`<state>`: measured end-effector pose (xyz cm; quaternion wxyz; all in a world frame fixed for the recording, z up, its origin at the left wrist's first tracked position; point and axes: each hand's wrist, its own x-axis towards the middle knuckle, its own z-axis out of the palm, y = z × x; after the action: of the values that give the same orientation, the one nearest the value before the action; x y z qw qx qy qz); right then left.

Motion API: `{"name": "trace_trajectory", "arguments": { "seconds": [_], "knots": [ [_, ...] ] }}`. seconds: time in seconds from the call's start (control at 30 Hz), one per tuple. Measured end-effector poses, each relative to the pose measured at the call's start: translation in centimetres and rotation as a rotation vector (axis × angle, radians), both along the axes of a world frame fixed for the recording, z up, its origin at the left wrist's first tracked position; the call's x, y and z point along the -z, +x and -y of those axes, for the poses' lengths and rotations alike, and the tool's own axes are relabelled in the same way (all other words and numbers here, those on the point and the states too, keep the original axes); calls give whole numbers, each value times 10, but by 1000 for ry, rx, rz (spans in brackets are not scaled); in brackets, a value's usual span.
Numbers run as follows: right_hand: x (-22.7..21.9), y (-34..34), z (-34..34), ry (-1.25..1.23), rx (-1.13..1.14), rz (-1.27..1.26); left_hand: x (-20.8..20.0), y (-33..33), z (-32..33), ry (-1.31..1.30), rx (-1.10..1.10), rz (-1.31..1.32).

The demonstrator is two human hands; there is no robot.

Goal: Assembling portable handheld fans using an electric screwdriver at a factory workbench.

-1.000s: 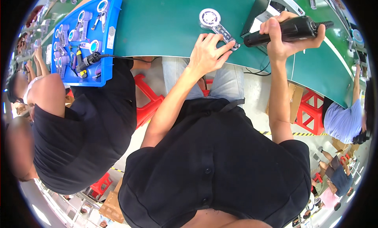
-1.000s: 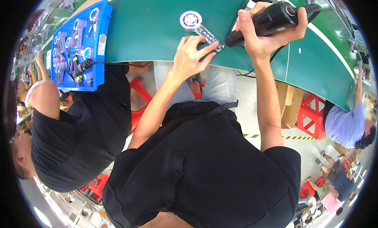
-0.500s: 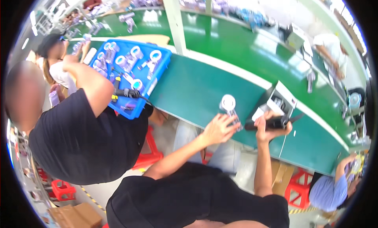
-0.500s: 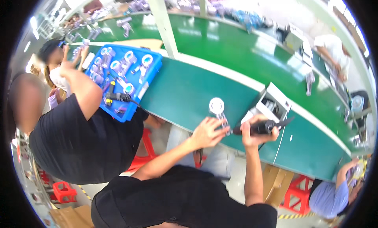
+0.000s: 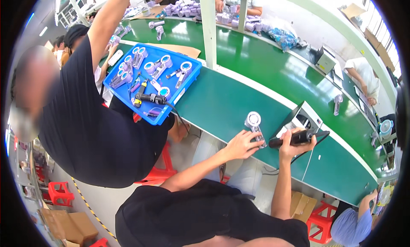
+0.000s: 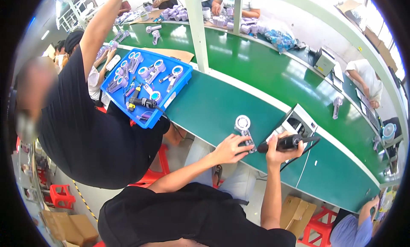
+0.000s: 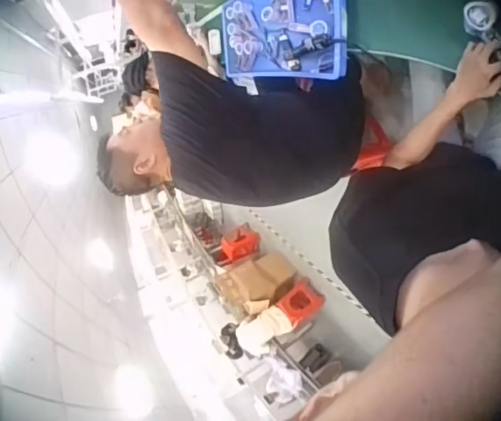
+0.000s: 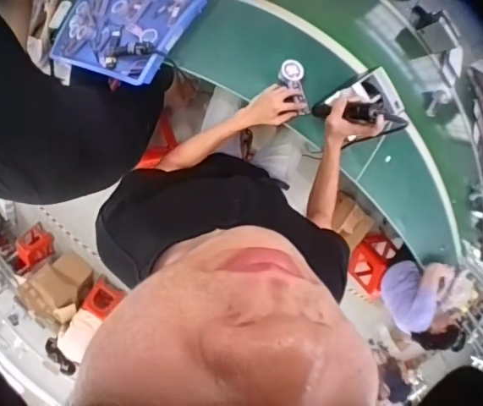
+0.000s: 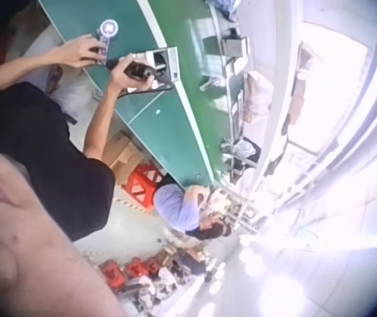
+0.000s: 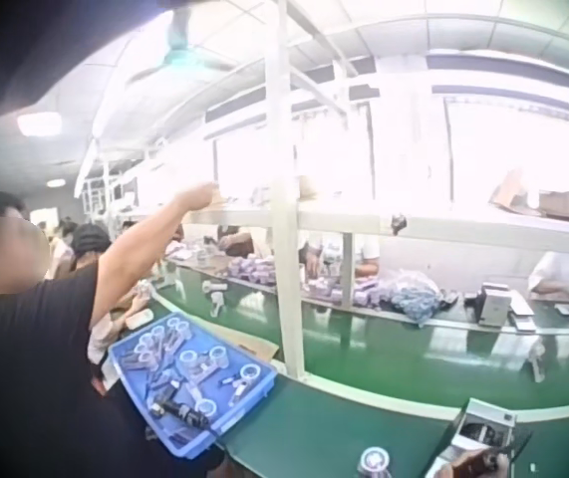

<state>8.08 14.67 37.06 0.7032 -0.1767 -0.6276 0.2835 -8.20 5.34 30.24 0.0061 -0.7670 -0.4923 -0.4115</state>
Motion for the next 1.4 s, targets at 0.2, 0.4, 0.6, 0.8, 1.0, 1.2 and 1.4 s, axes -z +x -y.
{"name": "trace_trajectory", "arguments": {
  "seconds": [0.2,0.4,0.6,0.8,1.0,1.2,1.4],
  "knots": [
    [-23,8,4,-27,34,-55,3,-6,5,-53,4,3],
    [-97,39,-12,108,166,77,3,-5,-2,-116,5,-83],
    [-87,45,-41,122,65,77,5,0,-6,-94,-10,-75],
    [-74,41,-39,181,22,81,7,1,-2,-98,-15,-80],
    [-70,39,-42,132,38,141,7,1,0,-144,1,-66],
    [-77,39,-44,-47,1,94,8,0,-1,-123,-5,-78],
    [-66,29,-25,-90,-49,22,8,0,-2,-108,-12,-82]
  ]
}}
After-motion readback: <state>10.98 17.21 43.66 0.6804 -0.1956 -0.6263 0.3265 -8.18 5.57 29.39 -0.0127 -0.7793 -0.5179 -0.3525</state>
